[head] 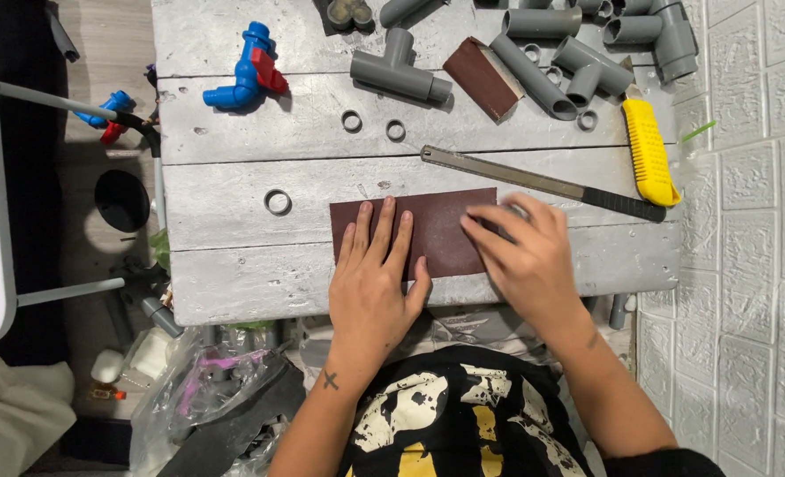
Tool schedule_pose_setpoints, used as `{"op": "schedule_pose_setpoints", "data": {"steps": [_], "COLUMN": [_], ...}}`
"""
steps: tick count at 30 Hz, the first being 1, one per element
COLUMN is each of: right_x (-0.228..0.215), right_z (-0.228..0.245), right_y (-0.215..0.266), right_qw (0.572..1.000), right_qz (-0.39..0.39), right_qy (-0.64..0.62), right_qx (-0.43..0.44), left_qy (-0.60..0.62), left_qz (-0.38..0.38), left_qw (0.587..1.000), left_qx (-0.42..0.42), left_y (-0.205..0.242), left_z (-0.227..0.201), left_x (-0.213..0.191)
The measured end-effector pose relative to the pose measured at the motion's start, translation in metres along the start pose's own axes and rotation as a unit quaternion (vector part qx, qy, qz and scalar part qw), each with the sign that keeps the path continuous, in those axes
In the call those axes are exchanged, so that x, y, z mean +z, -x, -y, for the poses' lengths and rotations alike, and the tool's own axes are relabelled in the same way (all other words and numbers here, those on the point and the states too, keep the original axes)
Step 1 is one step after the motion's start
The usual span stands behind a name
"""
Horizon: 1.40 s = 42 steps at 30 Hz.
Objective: The person sands small, circular plastic rings on a piece of sandpaper placed on a table. They repeatedly rub the rings against the sandpaper, occasionally picking them up to check them before continuing the sanding process.
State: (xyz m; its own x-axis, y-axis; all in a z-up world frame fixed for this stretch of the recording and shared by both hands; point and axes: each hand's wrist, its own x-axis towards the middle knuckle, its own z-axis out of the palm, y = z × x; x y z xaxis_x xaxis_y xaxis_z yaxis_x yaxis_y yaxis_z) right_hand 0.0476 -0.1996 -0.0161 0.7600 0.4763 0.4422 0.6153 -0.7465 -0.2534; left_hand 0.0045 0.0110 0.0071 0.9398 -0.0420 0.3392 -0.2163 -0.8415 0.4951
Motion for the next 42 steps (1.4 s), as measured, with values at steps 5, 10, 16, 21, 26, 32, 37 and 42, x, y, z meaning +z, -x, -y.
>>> {"op": "schedule_pose_setpoints", "data": {"steps": [5,10,16,21,26,32,37,42], "right_x": [0.007,0.004,-0.011,-0.008,-0.005,0.003,-0.025,-0.026], "right_z": [0.014,0.002,0.026,0.017,0.010,0.016,0.013,0.021], "right_y": [0.017,-0.013,0.005,-0.019,0.015,-0.017,-0.018,-0.024], "right_qw": [1.000,1.000,1.000,1.000,1.000,0.999,0.996,0.998], "right_qz": [0.019,-0.015,0.001,-0.010,-0.010,-0.020,-0.025,-0.017], "right_qy": [-0.020,0.012,-0.020,-0.010,0.016,-0.026,-0.076,-0.062], "right_qx": [0.003,-0.019,-0.009,-0.011,0.004,-0.033,0.030,0.028], "left_qy": [0.003,0.006,0.009,0.008,0.009,0.006,0.006,0.006], "left_qz": [-0.002,-0.002,-0.001,-0.001,-0.004,0.005,0.004,0.006], "left_qw": [1.000,1.000,1.000,1.000,1.000,1.000,1.000,1.000], "left_qx": [-0.001,-0.004,-0.004,-0.003,-0.008,-0.005,-0.005,-0.008], "left_y": [0.001,0.001,0.001,0.001,0.002,0.003,0.002,0.002], "left_z": [-0.001,0.000,-0.001,0.000,-0.001,0.001,0.001,0.001], "left_x": [0.000,0.000,0.000,-0.001,0.001,-0.001,0.001,-0.001]}}
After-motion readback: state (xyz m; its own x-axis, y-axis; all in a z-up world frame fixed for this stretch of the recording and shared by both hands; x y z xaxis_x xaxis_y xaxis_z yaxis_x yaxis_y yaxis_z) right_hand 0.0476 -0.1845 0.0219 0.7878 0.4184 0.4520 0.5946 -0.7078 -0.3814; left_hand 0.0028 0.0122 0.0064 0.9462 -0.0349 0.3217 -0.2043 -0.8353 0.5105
